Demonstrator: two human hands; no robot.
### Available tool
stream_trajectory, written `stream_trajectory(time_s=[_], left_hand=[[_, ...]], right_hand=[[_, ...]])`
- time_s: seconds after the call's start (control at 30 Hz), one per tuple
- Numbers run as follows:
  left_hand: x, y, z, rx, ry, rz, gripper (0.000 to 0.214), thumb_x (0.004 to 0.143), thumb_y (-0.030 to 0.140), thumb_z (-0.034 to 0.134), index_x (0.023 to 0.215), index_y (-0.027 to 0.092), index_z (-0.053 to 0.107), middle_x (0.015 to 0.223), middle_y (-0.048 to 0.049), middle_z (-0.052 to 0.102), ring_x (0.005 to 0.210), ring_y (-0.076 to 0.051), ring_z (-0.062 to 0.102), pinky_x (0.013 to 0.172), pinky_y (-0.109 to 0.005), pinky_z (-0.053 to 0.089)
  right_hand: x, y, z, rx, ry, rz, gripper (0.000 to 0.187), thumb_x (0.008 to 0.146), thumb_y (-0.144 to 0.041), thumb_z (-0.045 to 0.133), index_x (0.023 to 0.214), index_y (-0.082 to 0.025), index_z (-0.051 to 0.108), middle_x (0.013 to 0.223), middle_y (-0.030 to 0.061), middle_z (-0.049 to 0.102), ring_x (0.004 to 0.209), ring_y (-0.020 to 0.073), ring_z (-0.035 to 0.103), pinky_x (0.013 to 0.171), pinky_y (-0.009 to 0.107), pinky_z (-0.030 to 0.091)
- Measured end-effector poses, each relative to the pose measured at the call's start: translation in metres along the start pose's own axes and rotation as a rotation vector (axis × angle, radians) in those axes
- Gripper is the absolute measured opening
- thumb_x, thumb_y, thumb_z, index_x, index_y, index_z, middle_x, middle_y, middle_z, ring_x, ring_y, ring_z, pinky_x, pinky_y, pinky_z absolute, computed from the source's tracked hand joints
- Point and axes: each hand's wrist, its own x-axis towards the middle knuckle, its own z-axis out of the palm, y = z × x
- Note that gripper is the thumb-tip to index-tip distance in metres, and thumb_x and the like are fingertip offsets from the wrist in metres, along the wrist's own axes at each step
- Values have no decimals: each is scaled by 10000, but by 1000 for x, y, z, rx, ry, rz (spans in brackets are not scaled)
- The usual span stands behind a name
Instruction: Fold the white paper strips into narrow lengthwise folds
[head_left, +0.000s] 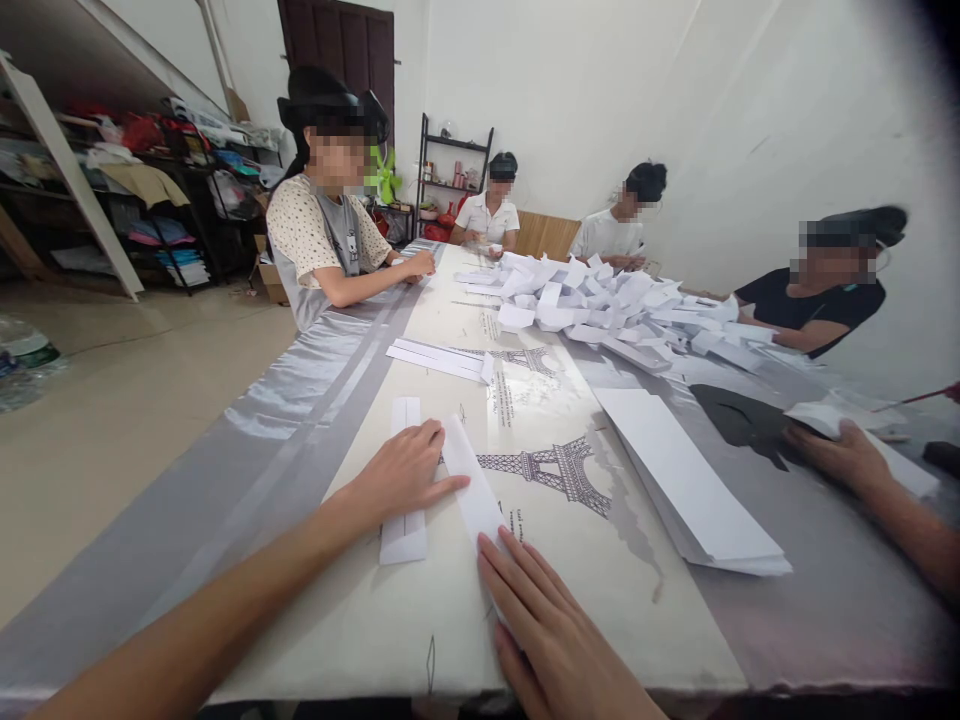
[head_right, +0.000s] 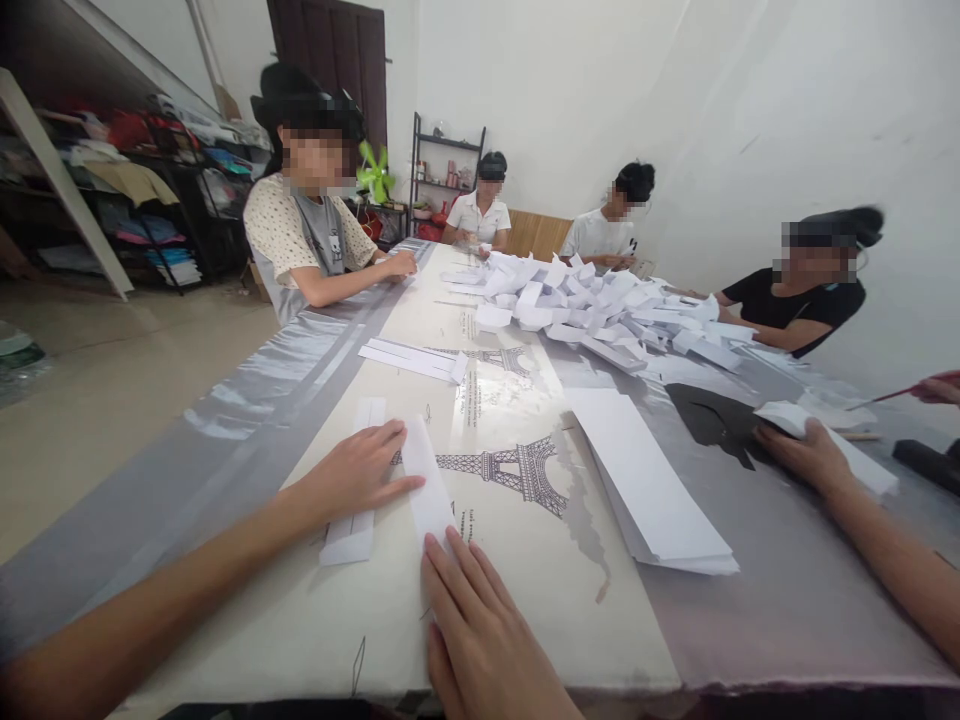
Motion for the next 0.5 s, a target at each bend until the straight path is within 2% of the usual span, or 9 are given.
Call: stream_trajectory(time_s=[0.23,0.37,0.5], left_hand=[[-2,1,-1,-35,-2,1,589,974,669,409,1158,134,576,1146,-138,614,1002,-278,632,861,-380,487],[-3,1,-3,-68,-8,3,638,956,685,429,1209,116,565,1191,-159,602,1074,-301,609,908,-397,480],[-4,0,-5,-95,-29,-1,697,925,723,447,1236,108,553,1186,-151,591,1039,-291,607,882,-387,481]], right_hand=[[-2,-2,11,-67,15,-3,778,816,-3,440,1579,-47,293,1587,141,389,1492,333,312,1115,486,495],[1,-5,11,-69,19,3,780,780,7,435,1554,-34,350,1549,165,445,1465,329,370,1112,488,501],[3,-7,10,-72,-12,16,746,757,5,434,1502,-20,441,1504,191,497,1417,324,454,1110,472,506]])
